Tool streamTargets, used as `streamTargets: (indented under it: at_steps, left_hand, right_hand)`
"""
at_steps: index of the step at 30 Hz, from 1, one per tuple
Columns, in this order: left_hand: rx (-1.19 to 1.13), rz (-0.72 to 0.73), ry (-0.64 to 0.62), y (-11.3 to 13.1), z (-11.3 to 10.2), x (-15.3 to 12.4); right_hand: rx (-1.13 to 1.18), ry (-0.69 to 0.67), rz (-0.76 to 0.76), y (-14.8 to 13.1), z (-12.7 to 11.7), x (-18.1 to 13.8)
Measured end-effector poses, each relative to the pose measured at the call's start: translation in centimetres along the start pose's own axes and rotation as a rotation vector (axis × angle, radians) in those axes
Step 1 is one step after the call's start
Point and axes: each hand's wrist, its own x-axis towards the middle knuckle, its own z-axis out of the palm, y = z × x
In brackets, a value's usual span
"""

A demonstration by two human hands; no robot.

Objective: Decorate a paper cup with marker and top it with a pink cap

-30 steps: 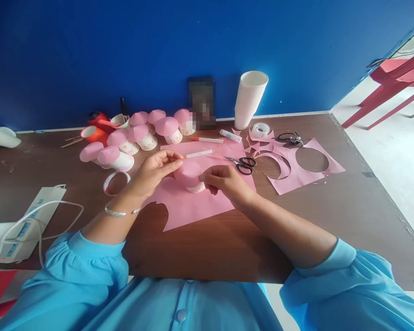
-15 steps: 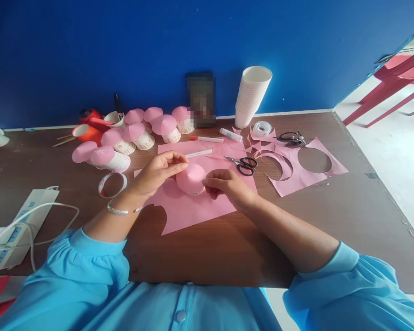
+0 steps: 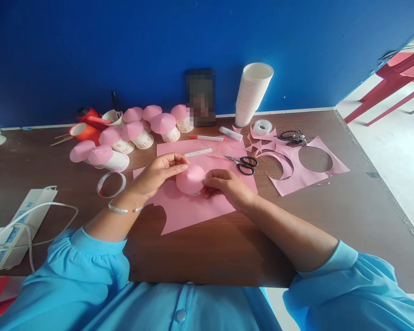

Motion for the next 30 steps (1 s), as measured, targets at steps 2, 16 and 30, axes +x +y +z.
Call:
streamTargets:
  at_steps: [2, 16, 30]
  left_hand:
    - [-0.031, -0.023, -0.006, -0.10, -0.03, 0.06]
    - [-0.110, -0.083, -0.030, -0.06, 0.15, -0.10]
    - [-0.121, -0.124, -0.006, -0.11, 0.94, 0.09]
  right_hand:
    - [0.001, 0.000, 0.004, 0.10, -0.05, 0.04]
    - [0.045, 0.018, -0.036, 0.22, 0.41, 0.16]
    - [0.015, 0.044, -0.044, 0.72, 0.23, 0.38]
